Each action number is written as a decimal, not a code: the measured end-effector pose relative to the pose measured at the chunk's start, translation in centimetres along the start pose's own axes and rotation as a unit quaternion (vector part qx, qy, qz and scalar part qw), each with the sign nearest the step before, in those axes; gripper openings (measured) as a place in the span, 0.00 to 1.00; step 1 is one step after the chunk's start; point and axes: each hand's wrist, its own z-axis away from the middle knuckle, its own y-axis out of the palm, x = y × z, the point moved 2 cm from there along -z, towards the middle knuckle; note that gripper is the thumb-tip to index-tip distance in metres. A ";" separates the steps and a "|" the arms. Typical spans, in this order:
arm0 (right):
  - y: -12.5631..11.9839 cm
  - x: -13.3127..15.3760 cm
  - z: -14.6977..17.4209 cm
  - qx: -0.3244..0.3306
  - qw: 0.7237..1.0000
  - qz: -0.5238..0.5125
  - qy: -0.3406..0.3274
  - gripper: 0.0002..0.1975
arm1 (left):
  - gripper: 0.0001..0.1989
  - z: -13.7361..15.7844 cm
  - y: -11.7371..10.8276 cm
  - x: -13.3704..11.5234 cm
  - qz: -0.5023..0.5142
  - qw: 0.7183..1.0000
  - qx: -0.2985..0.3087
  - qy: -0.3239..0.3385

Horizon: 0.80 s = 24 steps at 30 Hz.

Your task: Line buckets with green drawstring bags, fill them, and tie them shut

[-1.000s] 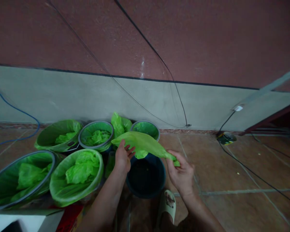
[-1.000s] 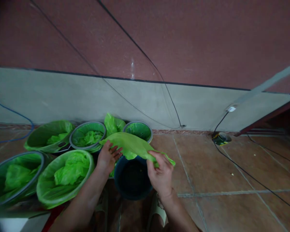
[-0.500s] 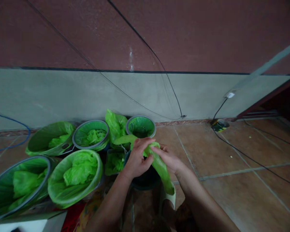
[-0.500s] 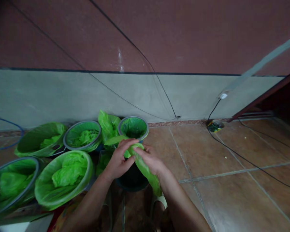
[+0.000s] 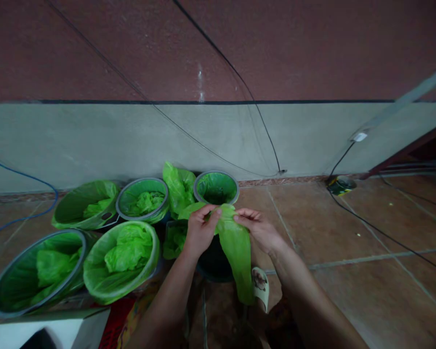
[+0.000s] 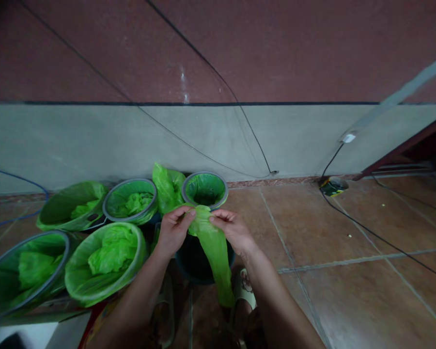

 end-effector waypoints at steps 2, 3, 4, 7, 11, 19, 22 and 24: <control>-0.3 0.2 -0.1 -0.026 1.000 -0.002 0.006 0.14 | 0.09 0.0 -0.1 0.3 0.035 0.999 -0.031 -0.021; -0.4 0.3 -0.1 -0.030 1.000 -0.002 0.011 0.14 | 0.09 0.0 -0.1 0.5 0.053 0.997 -0.051 -0.030; -0.4 0.4 -0.1 -0.029 0.999 -0.001 0.016 0.14 | 0.09 -0.1 -0.2 0.6 0.073 0.994 -0.069 -0.037; -0.4 0.5 0.0 -0.017 1.000 0.000 0.020 0.15 | 0.09 -0.3 -0.2 1.1 0.133 0.985 -0.096 -0.054; 0.2 0.6 0.0 0.019 1.000 -0.003 -0.018 0.24 | 0.07 -0.3 0.1 1.2 0.148 0.983 -0.077 -0.081; 0.1 0.9 -0.5 -0.064 0.996 0.017 -0.061 0.15 | 0.05 0.3 0.8 0.7 0.071 0.995 -0.015 -0.073; -0.5 1.2 -0.6 -0.101 0.989 0.034 -0.098 0.18 | 0.04 0.1 0.3 0.5 -0.019 1.000 0.005 -0.020; -0.8 1.3 -0.7 -0.113 0.986 0.029 -0.115 0.20 | 0.04 0.1 0.0 0.2 -0.081 0.996 0.021 0.017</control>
